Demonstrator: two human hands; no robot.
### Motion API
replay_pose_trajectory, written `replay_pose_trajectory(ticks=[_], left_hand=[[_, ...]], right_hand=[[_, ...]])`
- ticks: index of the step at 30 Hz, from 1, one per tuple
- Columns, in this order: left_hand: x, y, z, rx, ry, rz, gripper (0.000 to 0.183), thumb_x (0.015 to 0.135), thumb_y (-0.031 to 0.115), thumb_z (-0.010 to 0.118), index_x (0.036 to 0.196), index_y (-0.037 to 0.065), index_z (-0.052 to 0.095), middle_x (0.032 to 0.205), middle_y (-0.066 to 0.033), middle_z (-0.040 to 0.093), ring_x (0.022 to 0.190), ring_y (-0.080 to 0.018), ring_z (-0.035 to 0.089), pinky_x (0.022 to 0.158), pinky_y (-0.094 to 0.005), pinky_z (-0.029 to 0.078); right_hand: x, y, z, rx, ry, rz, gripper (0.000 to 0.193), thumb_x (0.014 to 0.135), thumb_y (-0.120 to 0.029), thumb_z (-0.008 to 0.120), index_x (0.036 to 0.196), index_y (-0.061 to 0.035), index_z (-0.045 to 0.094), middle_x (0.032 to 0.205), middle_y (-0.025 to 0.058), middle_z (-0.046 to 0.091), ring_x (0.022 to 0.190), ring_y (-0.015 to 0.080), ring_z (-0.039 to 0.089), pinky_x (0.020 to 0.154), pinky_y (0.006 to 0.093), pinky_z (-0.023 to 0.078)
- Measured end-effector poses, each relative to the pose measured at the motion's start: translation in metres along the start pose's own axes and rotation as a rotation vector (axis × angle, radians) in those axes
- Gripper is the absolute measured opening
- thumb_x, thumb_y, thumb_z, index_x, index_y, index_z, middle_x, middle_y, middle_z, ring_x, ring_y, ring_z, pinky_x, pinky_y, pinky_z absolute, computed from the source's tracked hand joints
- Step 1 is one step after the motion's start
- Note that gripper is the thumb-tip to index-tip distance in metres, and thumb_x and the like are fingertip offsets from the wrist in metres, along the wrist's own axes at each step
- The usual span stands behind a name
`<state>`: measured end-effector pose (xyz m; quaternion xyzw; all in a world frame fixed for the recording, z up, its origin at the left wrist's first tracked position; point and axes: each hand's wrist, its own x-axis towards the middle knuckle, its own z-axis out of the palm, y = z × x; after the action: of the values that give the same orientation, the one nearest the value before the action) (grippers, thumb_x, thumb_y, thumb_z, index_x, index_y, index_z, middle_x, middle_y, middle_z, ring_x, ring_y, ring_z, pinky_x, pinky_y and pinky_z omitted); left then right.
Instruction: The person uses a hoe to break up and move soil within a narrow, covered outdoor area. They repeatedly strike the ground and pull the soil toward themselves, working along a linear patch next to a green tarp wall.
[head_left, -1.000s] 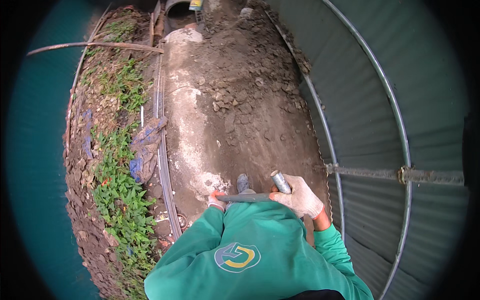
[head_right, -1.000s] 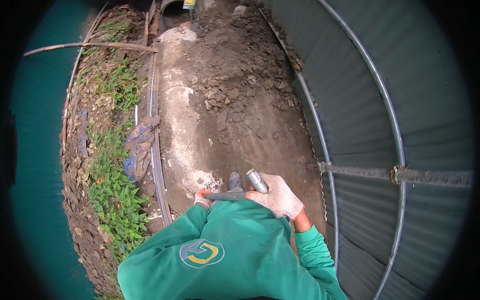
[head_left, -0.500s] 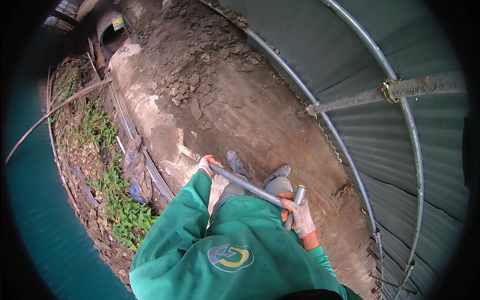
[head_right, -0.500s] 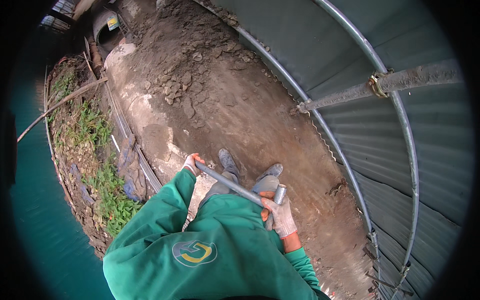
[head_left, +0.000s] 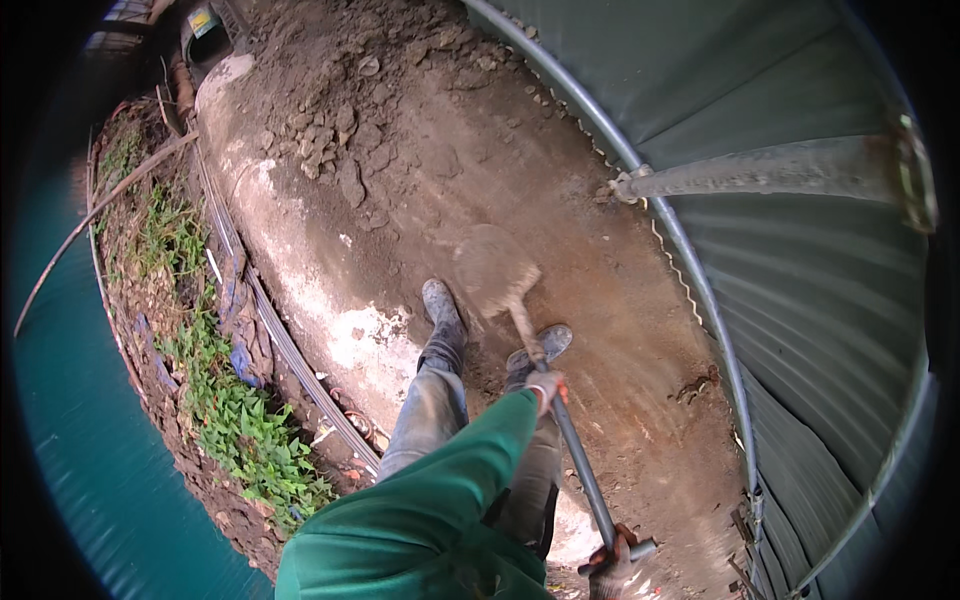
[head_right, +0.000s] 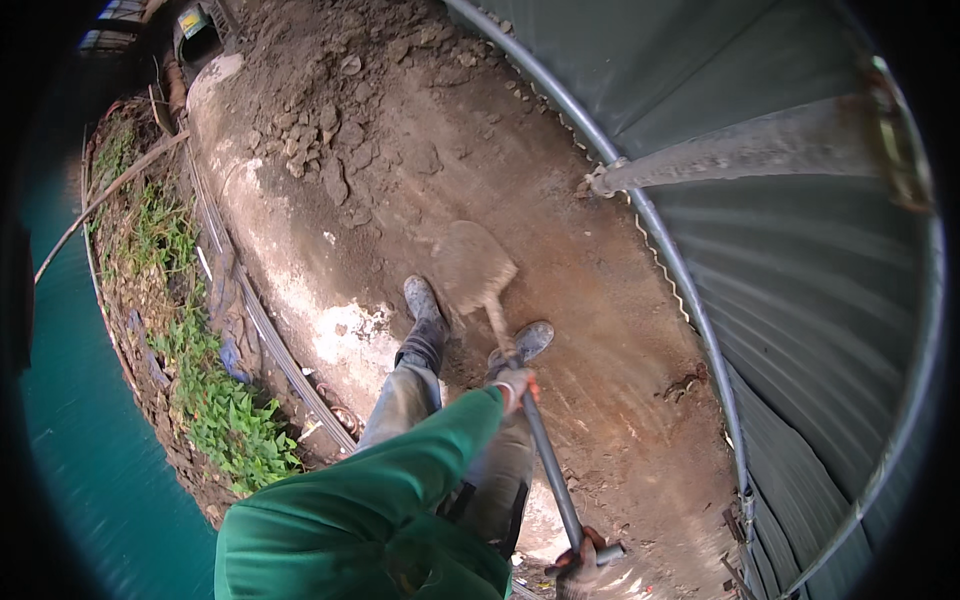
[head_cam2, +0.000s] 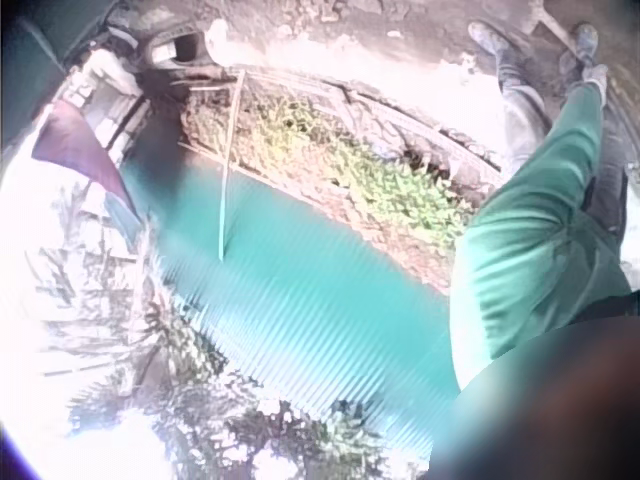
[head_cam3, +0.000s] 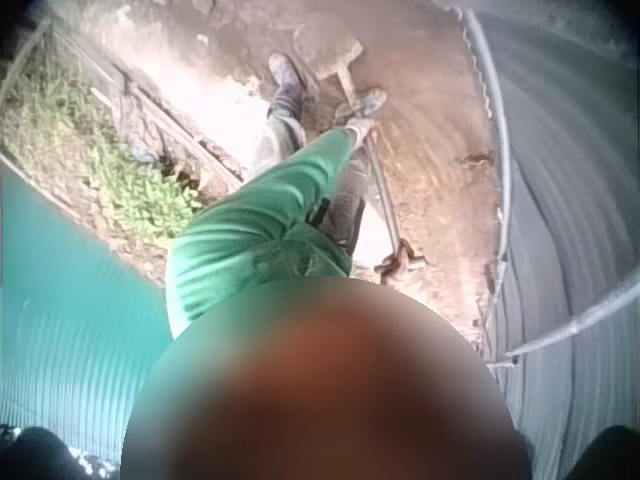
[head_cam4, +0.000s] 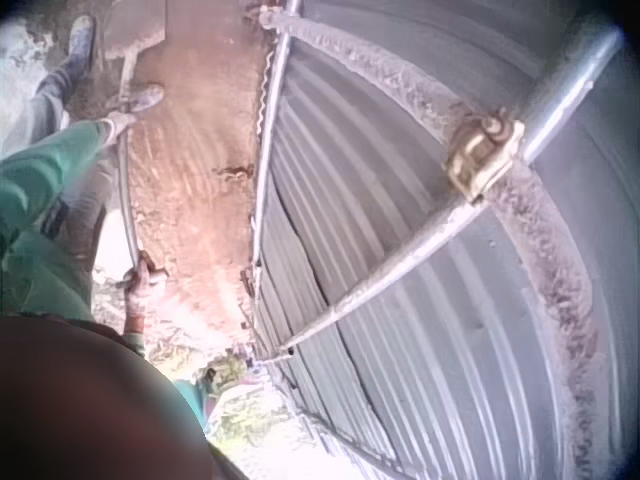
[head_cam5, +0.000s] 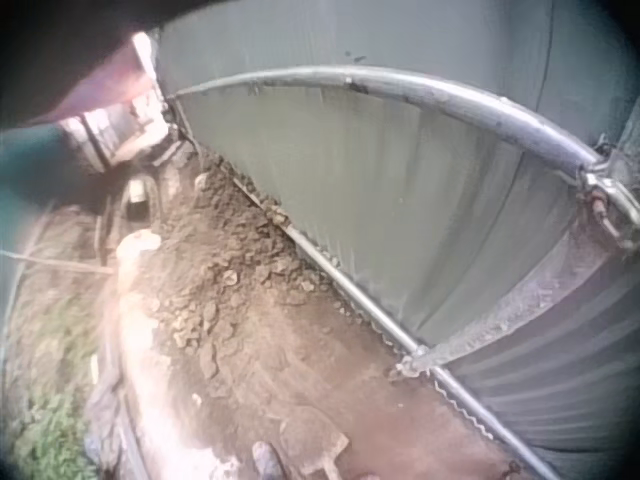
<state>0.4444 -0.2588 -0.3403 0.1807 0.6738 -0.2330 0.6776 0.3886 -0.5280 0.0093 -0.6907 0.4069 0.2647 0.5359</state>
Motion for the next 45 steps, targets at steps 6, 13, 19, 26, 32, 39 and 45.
replay_pose_trajectory(ticks=[6,13,19,26,32,39,45], left_hand=[[0.072,-0.112,0.068,0.039,-0.279,-0.314,0.023,0.098,0.030,0.066,0.088,0.010,0.058,0.078,-0.0079,0.066,0.070,-0.0266,0.070,0.064,-0.0443,0.060],[0.090,0.052,-0.045,0.020,-0.119,-0.061,0.018,0.097,0.019,0.064,0.092,0.001,0.060,0.068,-0.0122,0.064,0.055,-0.0264,0.065,0.050,-0.0413,0.055],[0.089,0.358,-0.196,0.225,0.171,0.394,0.026,0.098,0.024,0.062,0.081,0.005,0.065,0.064,-0.0069,0.063,0.048,-0.0219,0.060,0.049,-0.0382,0.051],[-0.019,0.506,-0.318,-0.189,-0.391,0.387,0.013,0.097,0.021,0.069,0.090,0.015,0.060,0.063,0.0079,0.054,0.048,-0.0046,0.049,0.041,-0.0233,0.042],[-0.079,0.436,-0.262,-0.205,-0.489,0.548,0.010,0.101,0.022,0.064,0.101,0.014,0.058,0.075,0.0027,0.055,0.060,-0.0112,0.053,0.054,-0.0308,0.050],[-0.039,0.361,-0.107,-0.386,-0.323,0.431,0.024,0.098,0.026,0.069,0.082,0.017,0.053,0.060,0.0049,0.047,0.048,-0.0088,0.046,0.046,-0.0291,0.045],[0.034,0.118,0.017,-0.212,-0.088,0.139,0.031,0.097,0.025,0.068,0.074,0.018,0.050,0.057,0.0050,0.046,0.045,-0.0112,0.045,0.044,-0.0311,0.046]], right_hand=[[0.010,0.018,-0.092,-0.402,0.215,0.242,0.059,0.100,-0.061,0.051,0.143,-0.0206,0.045,0.071,0.0124,0.054,0.048,0.0319,0.057,0.038,0.0455,0.054],[0.017,0.052,0.112,-0.016,0.136,0.180,0.046,0.097,-0.041,0.061,0.126,-0.0054,0.060,0.071,0.0069,0.058,0.045,0.0174,0.052,0.038,0.0309,0.041],[0.004,0.031,0.427,0.090,-0.318,0.211,0.032,0.098,-0.007,0.063,0.129,-0.0014,0.064,0.089,0.0045,0.064,0.064,0.0102,0.060,0.056,0.0254,0.050],[-0.051,0.045,0.551,-0.897,-0.960,-0.752,0.042,0.090,-0.028,0.072,0.130,-0.0165,0.066,0.142,0.0252,0.055,0.100,0.0360,0.068,0.079,0.0417,0.059],[0.018,0.077,0.445,-0.504,-0.621,-1.063,0.062,0.086,-0.019,0.077,0.144,-0.0156,0.056,0.135,0.0209,0.061,0.088,0.0310,0.071,0.073,0.0370,0.061],[0.044,0.029,0.299,0.347,-0.275,0.026,0.036,0.095,-0.015,0.070,0.128,-0.0012,0.064,0.094,0.0069,0.067,0.071,0.0144,0.066,0.062,0.0297,0.054],[0.065,0.047,0.094,0.276,0.077,0.074,0.032,0.098,-0.029,0.068,0.115,-0.0016,0.066,0.077,0.0074,0.064,0.047,0.0137,0.055,0.043,0.0282,0.044]])
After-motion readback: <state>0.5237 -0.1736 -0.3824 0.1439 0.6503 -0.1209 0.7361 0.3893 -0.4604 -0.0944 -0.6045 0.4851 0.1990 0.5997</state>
